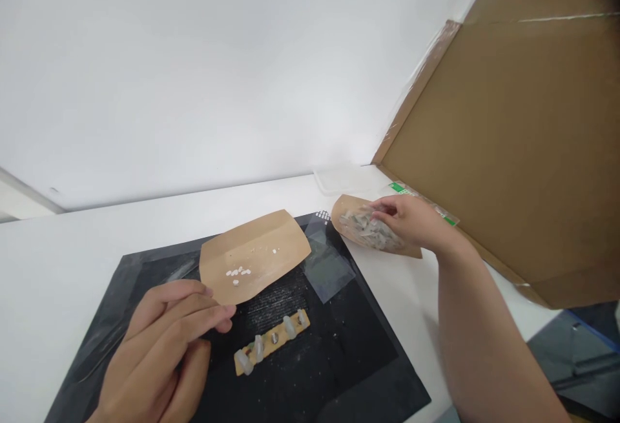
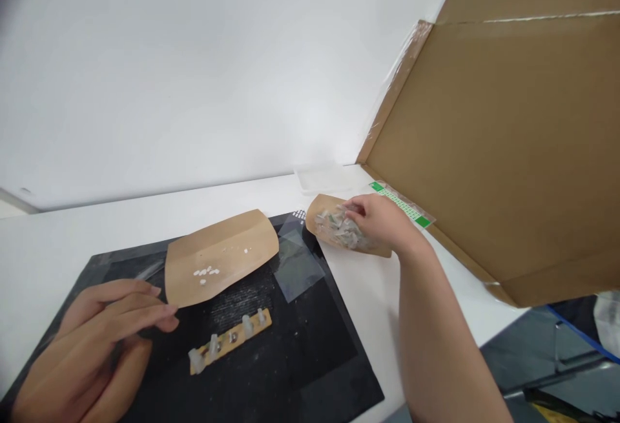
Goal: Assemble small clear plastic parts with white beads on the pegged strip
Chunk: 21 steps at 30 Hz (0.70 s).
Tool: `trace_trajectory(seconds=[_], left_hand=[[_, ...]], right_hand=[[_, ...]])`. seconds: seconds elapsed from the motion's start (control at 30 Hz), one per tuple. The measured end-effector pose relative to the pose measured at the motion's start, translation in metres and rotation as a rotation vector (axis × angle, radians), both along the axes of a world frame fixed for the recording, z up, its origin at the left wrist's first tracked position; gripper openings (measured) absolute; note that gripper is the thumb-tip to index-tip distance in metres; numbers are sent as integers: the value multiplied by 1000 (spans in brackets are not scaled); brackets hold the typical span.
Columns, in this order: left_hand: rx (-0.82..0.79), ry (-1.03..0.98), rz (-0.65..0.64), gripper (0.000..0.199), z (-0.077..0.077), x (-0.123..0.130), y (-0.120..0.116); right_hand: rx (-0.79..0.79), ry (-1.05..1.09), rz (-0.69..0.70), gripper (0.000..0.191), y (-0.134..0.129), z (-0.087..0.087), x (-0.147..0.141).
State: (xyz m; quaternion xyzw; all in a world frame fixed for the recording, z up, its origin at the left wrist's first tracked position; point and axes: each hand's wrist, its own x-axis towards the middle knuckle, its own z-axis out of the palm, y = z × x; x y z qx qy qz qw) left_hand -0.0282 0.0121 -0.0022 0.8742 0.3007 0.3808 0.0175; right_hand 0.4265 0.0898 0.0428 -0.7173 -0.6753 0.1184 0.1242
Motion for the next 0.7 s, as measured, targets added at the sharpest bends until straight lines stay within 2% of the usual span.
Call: trace_trajectory(seconds=[0.2,0.4,0.53,0.7], left_hand=[[11,-12,1,49,3,4,0],[25,-13,-5,47,5,5,-1],[27,-19,-13,48,4,5,-2],[-41,-104,54,45,3,12,-7]], right_hand=[[-17,114,18,33,-2,-3,4],[-51,198,48,17,-3,-2,5],[-74,231,82,18,-4,1,3],[-66,239,79,18,-3,1,3]])
